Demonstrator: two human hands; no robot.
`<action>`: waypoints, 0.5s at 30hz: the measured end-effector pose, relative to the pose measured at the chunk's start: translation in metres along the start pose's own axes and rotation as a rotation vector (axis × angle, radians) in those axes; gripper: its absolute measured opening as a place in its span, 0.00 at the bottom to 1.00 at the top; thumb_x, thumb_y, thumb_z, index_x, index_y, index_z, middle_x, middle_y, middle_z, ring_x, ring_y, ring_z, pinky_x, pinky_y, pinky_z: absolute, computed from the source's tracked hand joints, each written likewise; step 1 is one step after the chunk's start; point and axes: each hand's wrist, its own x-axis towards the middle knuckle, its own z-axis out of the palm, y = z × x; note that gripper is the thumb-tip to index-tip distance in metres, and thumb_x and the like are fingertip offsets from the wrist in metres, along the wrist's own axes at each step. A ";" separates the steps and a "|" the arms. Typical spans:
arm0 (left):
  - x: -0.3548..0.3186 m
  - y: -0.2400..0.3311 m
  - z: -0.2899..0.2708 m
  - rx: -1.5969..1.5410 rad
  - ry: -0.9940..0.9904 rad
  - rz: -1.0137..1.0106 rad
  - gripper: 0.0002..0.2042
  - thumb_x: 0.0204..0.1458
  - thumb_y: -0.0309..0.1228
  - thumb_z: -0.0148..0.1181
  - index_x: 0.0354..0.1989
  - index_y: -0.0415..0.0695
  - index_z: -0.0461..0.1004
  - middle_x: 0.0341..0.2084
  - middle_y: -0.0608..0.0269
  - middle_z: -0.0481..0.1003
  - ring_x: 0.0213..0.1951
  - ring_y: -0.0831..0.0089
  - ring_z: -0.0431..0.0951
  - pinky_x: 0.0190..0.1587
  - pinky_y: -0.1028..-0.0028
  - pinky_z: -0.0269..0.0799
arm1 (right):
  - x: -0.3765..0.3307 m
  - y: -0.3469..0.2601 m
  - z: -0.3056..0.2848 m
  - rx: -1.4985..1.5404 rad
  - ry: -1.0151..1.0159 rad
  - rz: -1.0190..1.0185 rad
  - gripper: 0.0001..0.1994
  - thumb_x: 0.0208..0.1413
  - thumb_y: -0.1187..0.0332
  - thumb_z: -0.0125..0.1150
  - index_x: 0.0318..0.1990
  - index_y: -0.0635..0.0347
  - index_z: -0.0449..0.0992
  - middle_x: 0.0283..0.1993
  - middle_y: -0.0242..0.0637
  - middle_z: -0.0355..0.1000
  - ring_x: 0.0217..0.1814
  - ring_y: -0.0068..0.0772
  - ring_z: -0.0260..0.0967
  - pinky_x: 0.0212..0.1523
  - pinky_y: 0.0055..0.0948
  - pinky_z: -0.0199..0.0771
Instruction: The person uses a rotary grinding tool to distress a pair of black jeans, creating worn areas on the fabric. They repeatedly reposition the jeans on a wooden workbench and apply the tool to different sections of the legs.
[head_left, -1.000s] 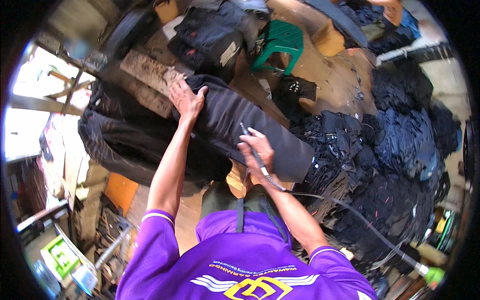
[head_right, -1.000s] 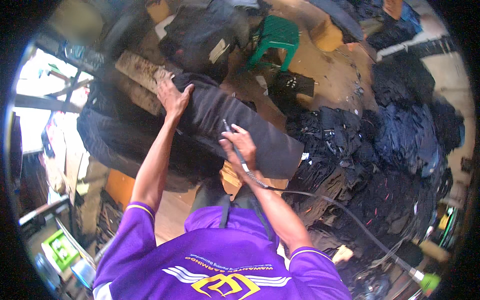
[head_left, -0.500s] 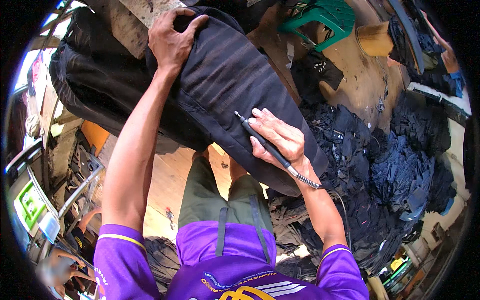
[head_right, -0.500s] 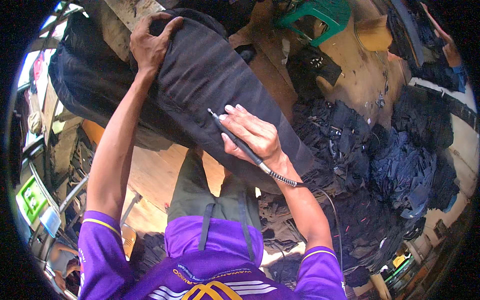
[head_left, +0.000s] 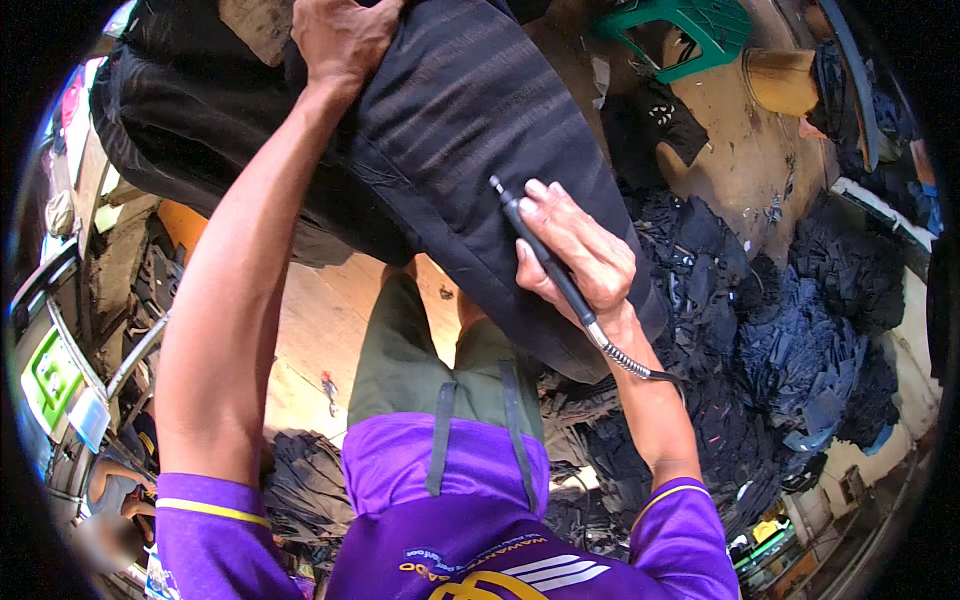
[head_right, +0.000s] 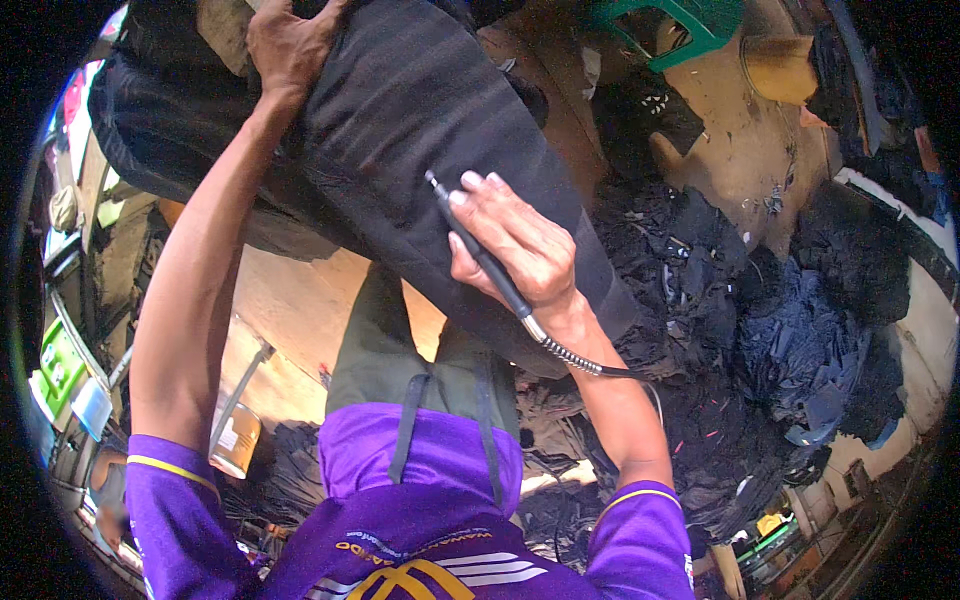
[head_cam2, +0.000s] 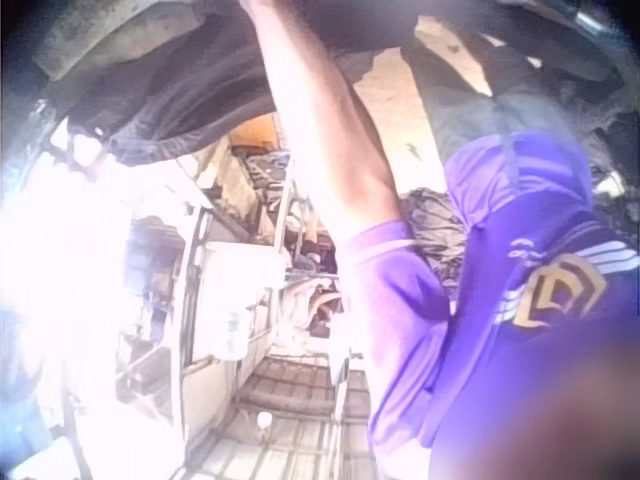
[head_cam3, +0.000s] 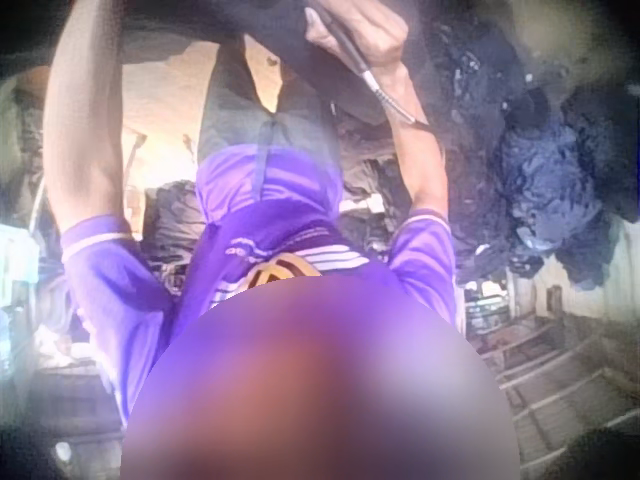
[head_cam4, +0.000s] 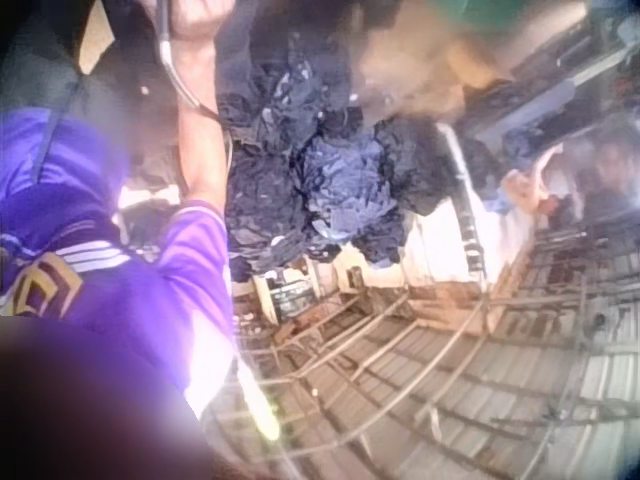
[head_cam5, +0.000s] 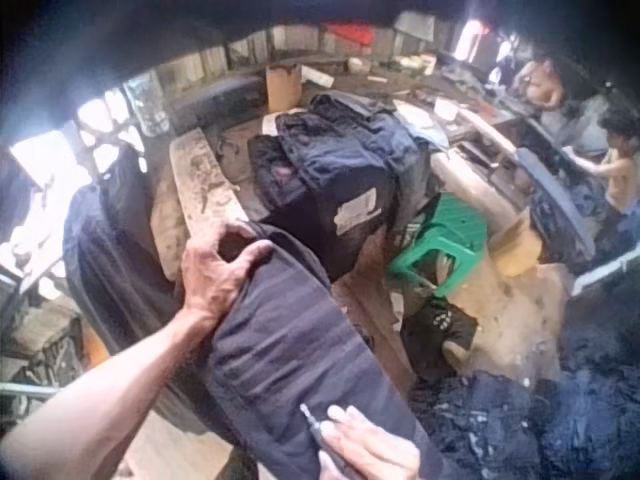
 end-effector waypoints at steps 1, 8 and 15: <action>-0.001 0.000 0.000 0.016 0.007 0.001 0.15 0.51 0.38 0.83 0.40 0.43 0.86 0.37 0.55 0.87 0.42 0.60 0.88 0.49 0.63 0.81 | 0.000 0.000 0.000 -0.016 0.017 0.031 0.17 0.53 0.76 0.76 0.51 0.67 0.87 0.49 0.48 0.87 0.59 0.50 0.87 0.66 0.48 0.87; 0.002 0.000 0.001 0.006 0.014 0.056 0.15 0.52 0.39 0.82 0.40 0.43 0.86 0.38 0.56 0.87 0.44 0.60 0.87 0.51 0.63 0.81 | 0.003 -0.001 -0.001 0.016 -0.014 -0.014 0.17 0.51 0.77 0.75 0.51 0.67 0.88 0.49 0.51 0.87 0.58 0.51 0.87 0.66 0.48 0.87; 0.002 -0.006 0.003 0.010 0.008 0.041 0.16 0.52 0.40 0.82 0.41 0.43 0.87 0.39 0.55 0.87 0.45 0.60 0.87 0.53 0.63 0.80 | 0.000 0.001 0.000 0.065 -0.013 -0.025 0.16 0.51 0.77 0.75 0.49 0.66 0.88 0.50 0.50 0.87 0.59 0.51 0.87 0.66 0.48 0.87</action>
